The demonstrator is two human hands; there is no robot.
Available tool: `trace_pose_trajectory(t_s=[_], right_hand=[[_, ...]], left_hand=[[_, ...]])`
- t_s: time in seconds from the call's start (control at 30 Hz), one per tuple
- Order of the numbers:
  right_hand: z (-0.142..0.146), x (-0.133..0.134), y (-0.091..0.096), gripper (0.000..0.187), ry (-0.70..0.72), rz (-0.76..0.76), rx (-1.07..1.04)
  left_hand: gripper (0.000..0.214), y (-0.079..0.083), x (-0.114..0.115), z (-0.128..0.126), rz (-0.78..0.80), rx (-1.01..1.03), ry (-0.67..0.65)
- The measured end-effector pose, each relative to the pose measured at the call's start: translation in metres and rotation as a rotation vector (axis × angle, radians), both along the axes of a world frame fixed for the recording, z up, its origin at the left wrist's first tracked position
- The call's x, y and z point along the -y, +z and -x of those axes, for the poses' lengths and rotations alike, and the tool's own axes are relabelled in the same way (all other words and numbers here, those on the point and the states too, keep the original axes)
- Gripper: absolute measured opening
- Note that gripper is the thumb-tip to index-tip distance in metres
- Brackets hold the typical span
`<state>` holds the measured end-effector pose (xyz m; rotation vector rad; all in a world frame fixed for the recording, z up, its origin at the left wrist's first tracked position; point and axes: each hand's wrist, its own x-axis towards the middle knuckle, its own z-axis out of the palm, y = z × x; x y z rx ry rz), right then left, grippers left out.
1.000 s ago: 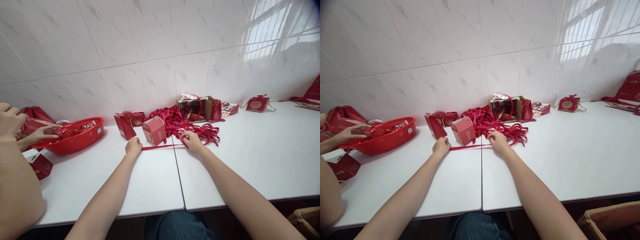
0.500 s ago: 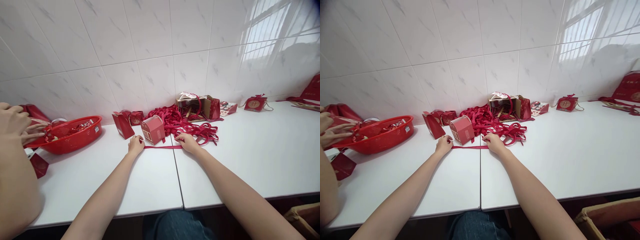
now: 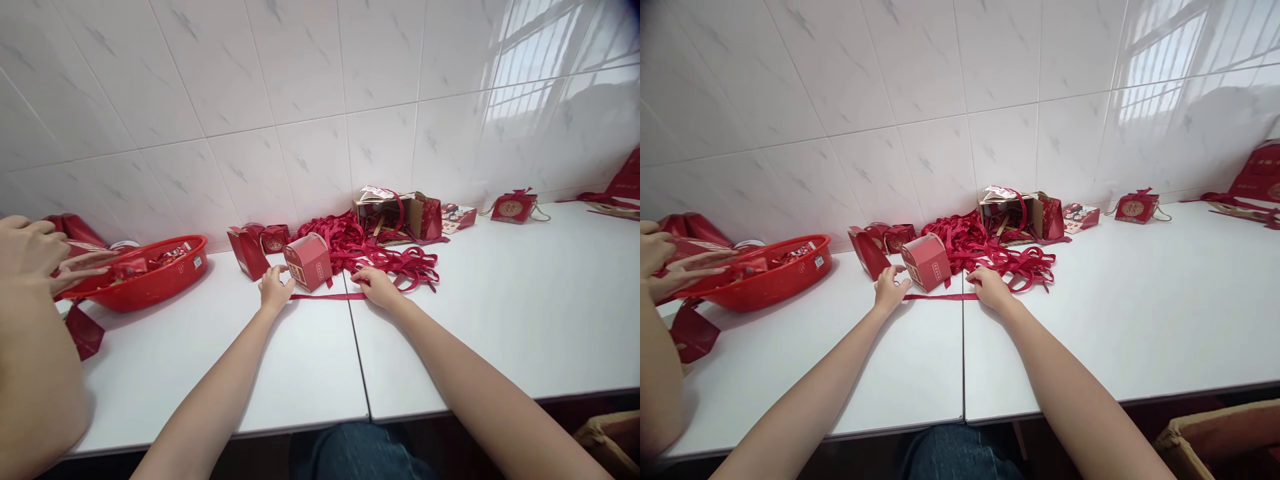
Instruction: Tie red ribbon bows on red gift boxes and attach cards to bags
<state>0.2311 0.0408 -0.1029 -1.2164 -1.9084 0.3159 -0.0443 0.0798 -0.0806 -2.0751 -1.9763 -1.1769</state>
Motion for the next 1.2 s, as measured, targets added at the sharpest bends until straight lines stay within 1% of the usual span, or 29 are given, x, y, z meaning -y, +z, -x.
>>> trace_pose_trajectory(t_s=[0.23, 0.37, 0.43, 0.53, 0.7, 0.93, 1.13, 1.2], right_hand=[[0.0013, 0.0033, 0.0029, 0.037, 0.009, 0.0, 0.002], [0.0019, 0.0034, 0.003, 0.035, 0.013, 0.004, 0.002], [0.0019, 0.0032, 0.0026, 0.035, 0.014, 0.003, 0.005], [0.002, 0.0028, 0.002, 0.033, 0.014, 0.004, 0.011], [0.0023, 0.0028, 0.0014, 0.032, 0.007, 0.004, 0.012], [0.0024, 0.0029, 0.001, 0.031, 0.012, 0.013, 0.003], [0.0034, 0.0001, -0.0005, 0.028, -0.005, 0.035, 0.019], [0.0043, -0.0007, -0.0008, 0.028, -0.009, 0.04, 0.029]], left_hand=[[0.034, -0.0029, 0.0011, -0.0053, -0.01, 0.153, -0.1], [0.05, -0.0048, 0.0014, -0.0063, 0.01, 0.237, -0.164], [0.056, -0.005, 0.0016, -0.0068, 0.003, 0.223, -0.184], [0.062, -0.0053, 0.0012, -0.0069, -0.002, 0.17, -0.174], [0.07, -0.006, 0.0001, -0.0067, 0.035, 0.132, -0.16], [0.072, -0.0031, 0.0033, -0.009, 0.049, 0.109, -0.167], [0.091, 0.0003, 0.0027, -0.0109, 0.103, 0.176, -0.129], [0.097, -0.0001, 0.0002, -0.011, 0.125, 0.168, -0.114]])
